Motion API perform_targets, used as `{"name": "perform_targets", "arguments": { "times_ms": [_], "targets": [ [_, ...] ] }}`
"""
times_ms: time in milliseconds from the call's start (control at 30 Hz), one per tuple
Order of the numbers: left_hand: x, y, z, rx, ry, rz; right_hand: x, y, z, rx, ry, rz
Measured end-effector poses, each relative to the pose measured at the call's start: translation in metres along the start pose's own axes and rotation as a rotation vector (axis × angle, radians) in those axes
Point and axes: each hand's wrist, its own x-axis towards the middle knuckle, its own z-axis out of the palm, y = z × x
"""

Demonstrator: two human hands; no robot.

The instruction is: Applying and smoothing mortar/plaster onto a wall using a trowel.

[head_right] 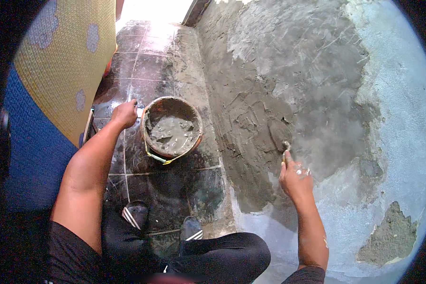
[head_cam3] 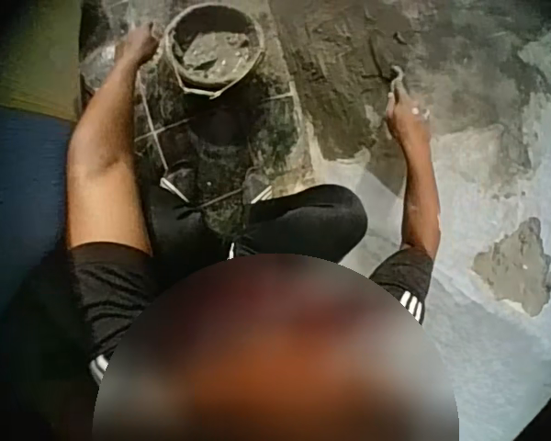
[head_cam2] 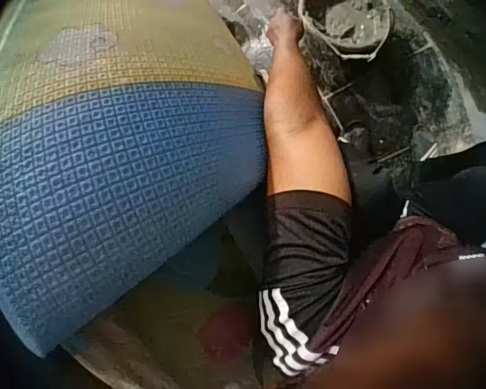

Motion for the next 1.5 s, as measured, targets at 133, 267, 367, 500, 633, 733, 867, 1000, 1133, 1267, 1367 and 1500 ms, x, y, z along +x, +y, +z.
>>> {"name": "perform_targets", "arguments": {
  "times_ms": [133, 267, 367, 500, 633, 733, 867, 1000, 1133, 1267, 1367, 1500],
  "targets": [
    [0.002, -0.001, 0.004, -0.001, 0.003, -0.003, 0.000, 0.001, -0.027, -0.104, -0.047, 0.002],
    [-0.005, 0.011, -0.006, 0.008, -0.010, 0.024, -0.018, 0.011, -0.039, -0.145, -0.060, 0.006],
    [-0.006, 0.016, -0.009, 0.033, -0.018, 0.045, -0.039, 0.008, -0.057, -0.189, -0.105, 0.047],
    [-0.005, 0.014, -0.006, -0.004, -0.007, 0.057, -0.068, 0.025, -0.076, -0.192, -0.116, 0.038],
    [-0.006, 0.009, -0.005, 0.000, 0.004, 0.026, -0.106, 0.021, -0.123, -0.135, -0.128, 0.125],
    [-0.007, 0.012, -0.008, 0.003, 0.004, 0.026, -0.127, 0.041, -0.123, 0.046, -0.020, 0.195],
    [-0.005, 0.005, -0.003, 0.021, 0.004, 0.028, -0.121, 0.027, -0.073, 0.539, -0.210, 0.327],
    [-0.009, 0.002, -0.006, 0.041, 0.009, 0.034, -0.089, -0.015, 0.039, 0.734, -0.617, 0.295],
    [-0.011, 0.000, -0.010, 0.054, -0.021, 0.009, -0.063, -0.022, 0.169, 0.669, -0.529, 0.044],
    [-0.014, -0.008, -0.004, 0.070, -0.036, -0.012, -0.044, -0.052, 0.223, 0.675, -0.528, -0.016],
    [-0.016, -0.006, -0.005, 0.101, -0.062, -0.007, -0.037, -0.071, 0.276, 0.935, -0.650, 0.107],
    [-0.013, -0.018, 0.002, 0.111, -0.056, -0.028, -0.027, -0.094, 0.317, 0.878, -0.602, 0.115]
  ]
}}
